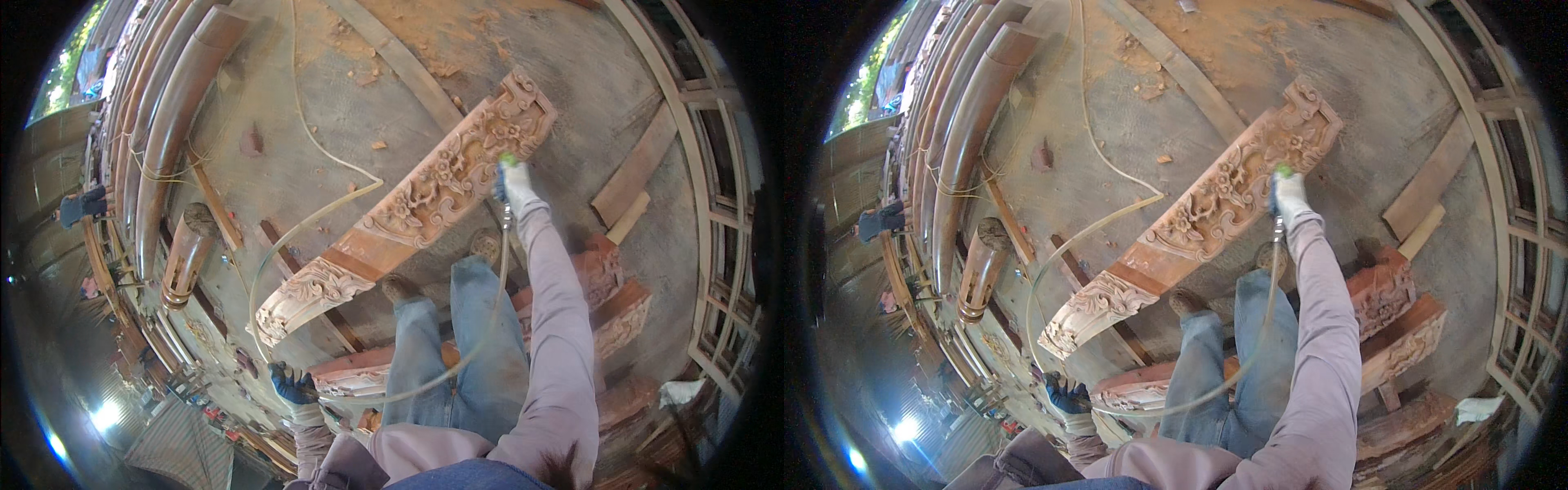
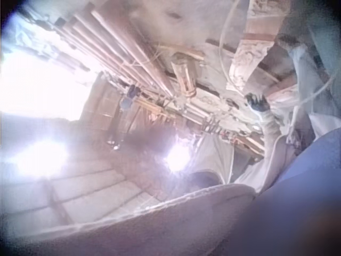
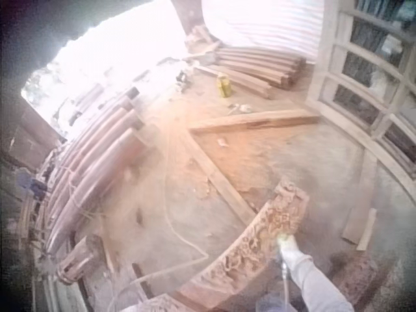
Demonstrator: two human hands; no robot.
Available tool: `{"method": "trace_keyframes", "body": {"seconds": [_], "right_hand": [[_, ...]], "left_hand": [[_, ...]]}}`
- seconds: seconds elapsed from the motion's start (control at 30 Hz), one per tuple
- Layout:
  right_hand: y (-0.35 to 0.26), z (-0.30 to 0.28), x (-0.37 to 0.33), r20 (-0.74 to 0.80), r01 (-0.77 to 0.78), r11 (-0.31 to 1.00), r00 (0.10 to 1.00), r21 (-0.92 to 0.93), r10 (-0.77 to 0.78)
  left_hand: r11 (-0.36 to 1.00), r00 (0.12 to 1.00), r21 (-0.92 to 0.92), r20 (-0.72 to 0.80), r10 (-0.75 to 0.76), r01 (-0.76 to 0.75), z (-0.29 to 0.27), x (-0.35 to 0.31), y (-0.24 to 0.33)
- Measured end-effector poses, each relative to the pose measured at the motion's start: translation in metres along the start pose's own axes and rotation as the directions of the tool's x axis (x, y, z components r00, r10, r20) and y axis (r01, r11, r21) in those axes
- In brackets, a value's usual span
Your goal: The person uses a hose to blow dust and debris off several carved wooden pieces and cylindrical logs in a workshop. They move between different stacks of wood, directing the air stream to clear surfaces and crevices.
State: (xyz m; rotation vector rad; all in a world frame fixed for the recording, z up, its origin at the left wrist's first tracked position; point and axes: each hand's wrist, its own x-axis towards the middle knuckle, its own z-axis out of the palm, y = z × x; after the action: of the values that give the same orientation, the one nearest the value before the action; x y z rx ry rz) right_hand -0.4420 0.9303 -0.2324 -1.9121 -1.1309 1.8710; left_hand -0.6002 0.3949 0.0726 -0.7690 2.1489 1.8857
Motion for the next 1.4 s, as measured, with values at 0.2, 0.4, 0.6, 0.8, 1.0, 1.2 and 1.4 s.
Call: {"method": "trace_keyframes", "body": {"seconds": [0.2,0.4,0.6,0.8,1.0,1.2,1.4], "right_hand": [[-0.037,-0.106,-0.034,0.017,0.093,0.585,0.991,-0.806,-0.134],[-0.074,-0.097,-0.084,0.108,0.226,0.341,0.937,-0.912,-0.331],[-0.064,-0.02,-0.142,0.349,0.349,-0.03,0.937,-0.937,0.021],[-0.022,0.116,-0.252,0.72,0.754,-0.322,0.65,-0.572,0.242],[-0.028,0.16,-0.267,0.64,0.547,-0.594,0.765,-0.591,0.067],[0.057,0.214,-0.411,0.756,0.802,-0.55,0.506,-0.235,0.415],[0.142,0.367,-0.554,0.935,0.776,-0.621,0.131,0.11,0.329]], "left_hand": [[0.973,0.979,-0.124,0.076,-0.187,0.195,0.045,-0.034,0.006],[0.921,0.84,-0.098,0.455,-0.295,0.377,0.063,-0.082,-0.02],[0.916,0.945,-0.334,0.307,-0.116,0.221,0.01,-0.095,-0.025],[0.812,0.958,-0.508,0.144,-0.248,0.287,-0.058,-0.109,-0.044],[0.854,0.93,-0.385,0.033,-0.367,0.35,-0.145,-0.099,-0.079],[0.725,0.876,-0.544,0.036,-0.481,0.421,-0.233,-0.054,-0.124],[0.562,0.874,-0.759,0.017,-0.485,0.327,-0.326,0.002,-0.142]]}}
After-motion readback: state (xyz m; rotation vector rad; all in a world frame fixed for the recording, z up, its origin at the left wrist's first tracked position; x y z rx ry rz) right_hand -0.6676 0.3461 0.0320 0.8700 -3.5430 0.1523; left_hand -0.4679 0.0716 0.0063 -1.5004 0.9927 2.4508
